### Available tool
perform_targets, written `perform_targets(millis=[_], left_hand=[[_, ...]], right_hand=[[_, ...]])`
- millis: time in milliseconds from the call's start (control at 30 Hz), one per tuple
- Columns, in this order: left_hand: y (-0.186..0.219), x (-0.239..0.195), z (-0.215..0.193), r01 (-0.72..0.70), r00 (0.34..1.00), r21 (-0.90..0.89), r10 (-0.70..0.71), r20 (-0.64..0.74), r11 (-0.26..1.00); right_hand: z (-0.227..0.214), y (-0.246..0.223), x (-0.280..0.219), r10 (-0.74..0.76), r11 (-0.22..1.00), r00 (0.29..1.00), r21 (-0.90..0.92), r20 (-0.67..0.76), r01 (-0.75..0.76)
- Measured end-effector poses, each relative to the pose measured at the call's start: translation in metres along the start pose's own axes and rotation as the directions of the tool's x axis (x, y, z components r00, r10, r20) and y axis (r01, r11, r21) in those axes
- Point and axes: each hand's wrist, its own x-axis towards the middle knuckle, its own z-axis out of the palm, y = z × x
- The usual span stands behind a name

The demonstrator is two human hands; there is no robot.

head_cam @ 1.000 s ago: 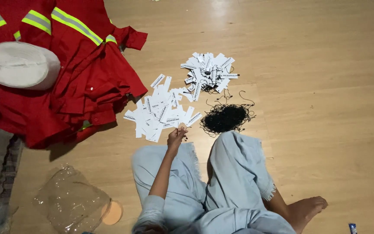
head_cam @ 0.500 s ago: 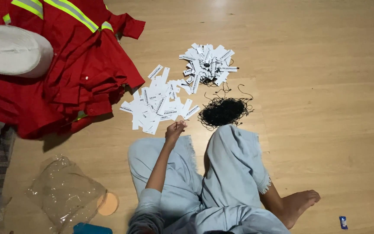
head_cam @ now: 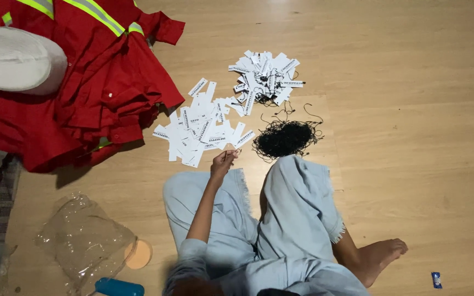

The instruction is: The person is manually attaching small white paper tags to individual black strings while sitting on the floor.

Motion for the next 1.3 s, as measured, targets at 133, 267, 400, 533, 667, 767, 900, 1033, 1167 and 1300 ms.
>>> perform_targets(millis=[133,267,400,533,667,767,900,1033,1167,1300], left_hand=[[-0.007,0.002,-0.001,0.026,0.999,-0.037,-0.027,-0.036,0.999],[-0.007,-0.002,-0.002,-0.002,0.998,-0.084,-0.003,-0.068,0.996],[-0.014,0.002,0.001,-0.028,0.995,-0.038,0.024,-0.1,0.999],[-0.008,-0.005,0.003,-0.049,0.999,-0.055,0.048,-0.024,0.997],[-0.013,-0.001,0.006,-0.067,0.995,-0.032,0.069,0.074,0.997],[-0.023,0.008,0.002,-0.063,0.994,-0.045,0.067,0.089,0.997],[-0.029,0.014,0.003,-0.071,0.993,0.003,0.07,0.092,0.997],[-0.026,0.012,0.003,-0.067,0.994,0.057,0.062,0.085,0.996],[0.001,-0.008,0.004,-0.074,0.997,0.085,0.072,0.028,0.994],[0.007,-0.008,0.004,-0.064,0.998,0.023,0.063,0.016,0.998]], right_hand=[[-0.019,0.101,0.066,0.044,0.999,0.998,-0.02,-0.035,-0.044],[-0.057,0.224,0.138,0.091,0.994,0.993,-0.056,-0.08,-0.095],[-0.083,0.366,0.192,0.096,0.993,0.949,-0.036,-0.301,-0.112],[-0.069,0.46,0.215,0.725,0.579,0.671,0.39,0.154,-0.716],[-0.078,0.492,0.225,0.698,0.16,0.638,0.798,0.324,-0.581],[-0.107,0.465,0.228,0.668,0.21,0.68,0.801,0.301,-0.561],[-0.116,0.486,0.231,0.663,0.177,0.711,0.875,0.233,-0.451],[-0.127,0.483,0.235,0.65,0.206,0.753,0.929,0.106,-0.308],[-0.138,0.449,0.234,0.617,0.318,0.786,0.919,-0.015,-0.232],[-0.131,0.435,0.231,0.61,0.373,0.792,0.888,-0.016,-0.27]])
